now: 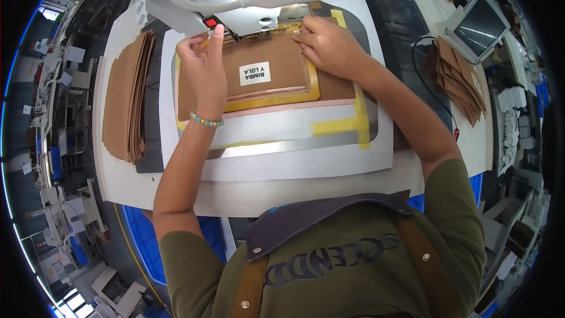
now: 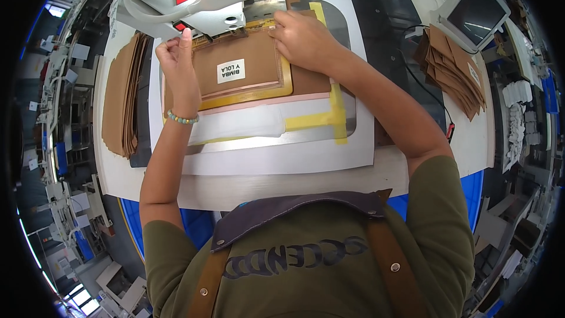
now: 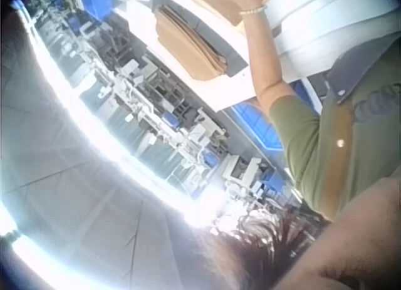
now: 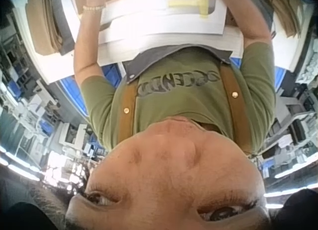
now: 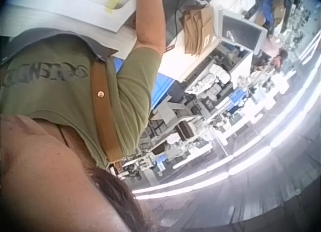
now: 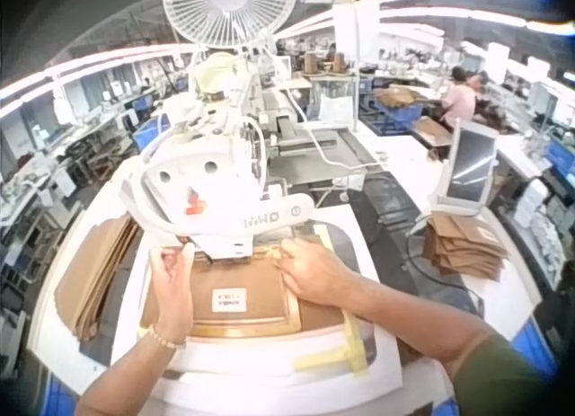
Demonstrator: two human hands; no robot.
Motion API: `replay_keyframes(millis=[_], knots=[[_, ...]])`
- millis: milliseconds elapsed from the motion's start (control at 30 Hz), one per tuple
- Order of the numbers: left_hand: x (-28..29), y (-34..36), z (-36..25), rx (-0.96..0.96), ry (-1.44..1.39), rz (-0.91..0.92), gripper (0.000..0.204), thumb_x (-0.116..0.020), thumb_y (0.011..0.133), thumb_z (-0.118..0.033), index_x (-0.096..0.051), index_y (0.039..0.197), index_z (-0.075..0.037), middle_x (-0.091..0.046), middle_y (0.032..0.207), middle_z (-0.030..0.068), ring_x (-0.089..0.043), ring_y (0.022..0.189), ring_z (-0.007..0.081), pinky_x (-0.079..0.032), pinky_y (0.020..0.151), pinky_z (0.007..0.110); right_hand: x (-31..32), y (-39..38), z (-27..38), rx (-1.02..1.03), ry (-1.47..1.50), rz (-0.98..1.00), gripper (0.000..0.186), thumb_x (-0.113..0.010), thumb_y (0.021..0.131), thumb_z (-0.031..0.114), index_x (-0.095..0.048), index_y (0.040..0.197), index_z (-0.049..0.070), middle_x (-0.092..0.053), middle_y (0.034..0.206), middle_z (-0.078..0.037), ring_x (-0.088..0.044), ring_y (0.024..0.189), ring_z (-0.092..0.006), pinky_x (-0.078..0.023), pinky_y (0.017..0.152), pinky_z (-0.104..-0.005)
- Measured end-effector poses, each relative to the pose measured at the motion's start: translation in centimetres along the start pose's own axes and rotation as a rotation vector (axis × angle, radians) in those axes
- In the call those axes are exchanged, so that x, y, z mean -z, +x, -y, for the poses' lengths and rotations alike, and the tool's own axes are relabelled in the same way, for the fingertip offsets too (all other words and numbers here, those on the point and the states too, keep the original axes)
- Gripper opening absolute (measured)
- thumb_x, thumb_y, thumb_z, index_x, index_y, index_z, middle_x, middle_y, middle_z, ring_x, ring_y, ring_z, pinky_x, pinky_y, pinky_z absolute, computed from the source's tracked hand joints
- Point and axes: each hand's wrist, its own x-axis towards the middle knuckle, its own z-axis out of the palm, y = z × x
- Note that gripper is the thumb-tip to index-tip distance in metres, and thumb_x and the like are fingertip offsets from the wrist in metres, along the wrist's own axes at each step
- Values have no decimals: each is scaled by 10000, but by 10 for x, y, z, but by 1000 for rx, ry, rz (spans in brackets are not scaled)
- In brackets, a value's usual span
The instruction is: Sewing small leather pouches using an industrial sewing machine in a factory setting.
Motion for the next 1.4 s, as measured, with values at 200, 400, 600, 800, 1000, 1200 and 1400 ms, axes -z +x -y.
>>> replay_keyframes(millis=[200,400,600,800,1000,1200,1400], knots=[[-4,22,0,-84,-291,148,528,-722,1083,-299,-487,1461,-14,-582,1413,83,-541,1271,156,-422,1140,345,3,-3,-6,21,123,-17,198,-704,970,120,-797,1112,18,-654,1074,-97,-670,1019,-288,-568,875,-405],[15,35,4,141,-331,295,484,-718,1084,-341,-585,1445,-47,-618,1428,59,-551,1321,163,-422,1157,384,11,-10,-17,-63,148,-22,193,-670,992,171,-799,1015,30,-703,1152,-68,-678,1115,-276,-574,922,-420],[25,39,-4,443,-530,318,370,-824,1011,-264,-677,1290,-70,-691,1255,13,-594,1187,117,-425,1104,330,15,-13,-16,-55,131,-21,223,-652,1012,196,-804,1035,35,-715,1219,-60,-678,1154,-271,-577,958,-414],[45,11,20,322,-9,325,324,-745,1068,-285,-671,1272,-45,-706,1202,51,-613,1238,150,-473,1117,382,32,-19,-13,-94,147,46,227,-645,1017,186,-799,1087,34,-722,1215,-72,-678,1169,-271,-578,965,-412],[24,-21,9,-551,587,631,307,-702,1007,-123,-714,1292,-12,-713,1359,139,-600,1329,382,-479,1148,468,12,-1,-8,-22,139,10,218,-660,996,154,-798,1124,43,-725,1145,-85,-683,1130,-282,-579,957,-415],[13,-22,8,-581,646,708,384,-687,1014,-142,-677,1366,10,-633,1499,135,-545,1391,371,-453,1174,464,-18,32,8,-29,171,-18,267,-682,977,129,-784,1201,26,-696,1100,-131,-699,1033,-325,-578,914,-434],[11,-21,10,-555,683,762,442,-662,1041,-145,-636,1458,-2,-597,1554,140,-529,1400,377,-416,1214,465,-33,44,20,-192,95,75,205,-743,922,155,-751,1034,-17,-685,1079,-185,-699,1035,-361,-577,899,-472]])
